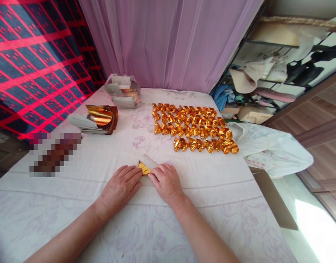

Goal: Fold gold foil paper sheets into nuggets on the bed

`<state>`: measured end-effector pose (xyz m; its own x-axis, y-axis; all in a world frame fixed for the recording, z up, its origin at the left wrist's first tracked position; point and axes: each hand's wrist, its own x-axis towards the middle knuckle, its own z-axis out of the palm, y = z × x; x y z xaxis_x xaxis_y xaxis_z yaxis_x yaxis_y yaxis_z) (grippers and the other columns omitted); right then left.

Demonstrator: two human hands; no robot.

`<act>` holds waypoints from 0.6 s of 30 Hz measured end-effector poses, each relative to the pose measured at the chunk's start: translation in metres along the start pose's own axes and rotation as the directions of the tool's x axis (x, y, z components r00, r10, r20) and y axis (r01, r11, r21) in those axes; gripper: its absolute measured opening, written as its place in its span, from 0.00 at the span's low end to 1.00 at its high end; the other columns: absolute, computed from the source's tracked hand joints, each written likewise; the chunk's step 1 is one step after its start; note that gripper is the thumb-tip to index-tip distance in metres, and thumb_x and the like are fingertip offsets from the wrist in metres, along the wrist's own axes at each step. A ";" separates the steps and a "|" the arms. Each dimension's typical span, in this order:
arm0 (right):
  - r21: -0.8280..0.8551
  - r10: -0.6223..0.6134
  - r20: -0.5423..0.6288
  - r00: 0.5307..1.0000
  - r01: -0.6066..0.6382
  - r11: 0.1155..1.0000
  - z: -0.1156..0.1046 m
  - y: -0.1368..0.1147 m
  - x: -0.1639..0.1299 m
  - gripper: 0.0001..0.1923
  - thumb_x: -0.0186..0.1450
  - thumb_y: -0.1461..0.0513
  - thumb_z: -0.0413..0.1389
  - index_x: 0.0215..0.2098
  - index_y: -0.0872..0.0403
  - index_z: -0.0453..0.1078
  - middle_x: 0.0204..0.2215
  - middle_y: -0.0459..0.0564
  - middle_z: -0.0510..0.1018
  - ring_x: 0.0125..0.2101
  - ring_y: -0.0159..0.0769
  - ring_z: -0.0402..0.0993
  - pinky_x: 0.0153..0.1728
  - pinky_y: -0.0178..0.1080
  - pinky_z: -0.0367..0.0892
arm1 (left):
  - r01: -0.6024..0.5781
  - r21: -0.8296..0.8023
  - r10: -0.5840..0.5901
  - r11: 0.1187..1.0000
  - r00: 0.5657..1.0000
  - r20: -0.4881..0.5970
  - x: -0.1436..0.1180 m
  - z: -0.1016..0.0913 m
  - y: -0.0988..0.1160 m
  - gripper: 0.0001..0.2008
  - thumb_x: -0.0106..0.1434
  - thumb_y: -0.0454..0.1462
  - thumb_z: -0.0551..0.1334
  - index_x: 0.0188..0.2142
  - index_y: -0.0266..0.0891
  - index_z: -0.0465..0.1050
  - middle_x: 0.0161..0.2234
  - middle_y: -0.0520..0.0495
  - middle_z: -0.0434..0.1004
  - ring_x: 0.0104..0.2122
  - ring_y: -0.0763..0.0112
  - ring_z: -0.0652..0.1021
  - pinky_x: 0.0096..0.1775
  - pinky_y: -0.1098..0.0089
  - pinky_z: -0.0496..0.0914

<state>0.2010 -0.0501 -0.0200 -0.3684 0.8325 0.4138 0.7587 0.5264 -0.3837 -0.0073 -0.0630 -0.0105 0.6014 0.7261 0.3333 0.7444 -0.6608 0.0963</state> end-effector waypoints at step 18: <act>-0.143 0.071 0.026 0.997 -0.066 0.987 0.002 -0.004 0.007 0.15 0.71 0.59 0.51 0.26 0.51 0.66 0.23 0.46 0.72 0.28 0.36 0.67 0.33 0.39 0.57 | 0.013 0.023 -0.014 1.000 0.999 0.053 -0.010 -0.001 0.003 0.18 0.70 0.37 0.56 0.58 0.46 0.68 0.57 0.48 0.74 0.55 0.57 0.73 0.57 0.53 0.63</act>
<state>0.1938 -0.0460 -0.0170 -0.3279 0.8719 0.3638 0.8505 0.4400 -0.2881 -0.0113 -0.0720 -0.0129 0.6051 0.7444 0.2822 0.7586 -0.6467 0.0791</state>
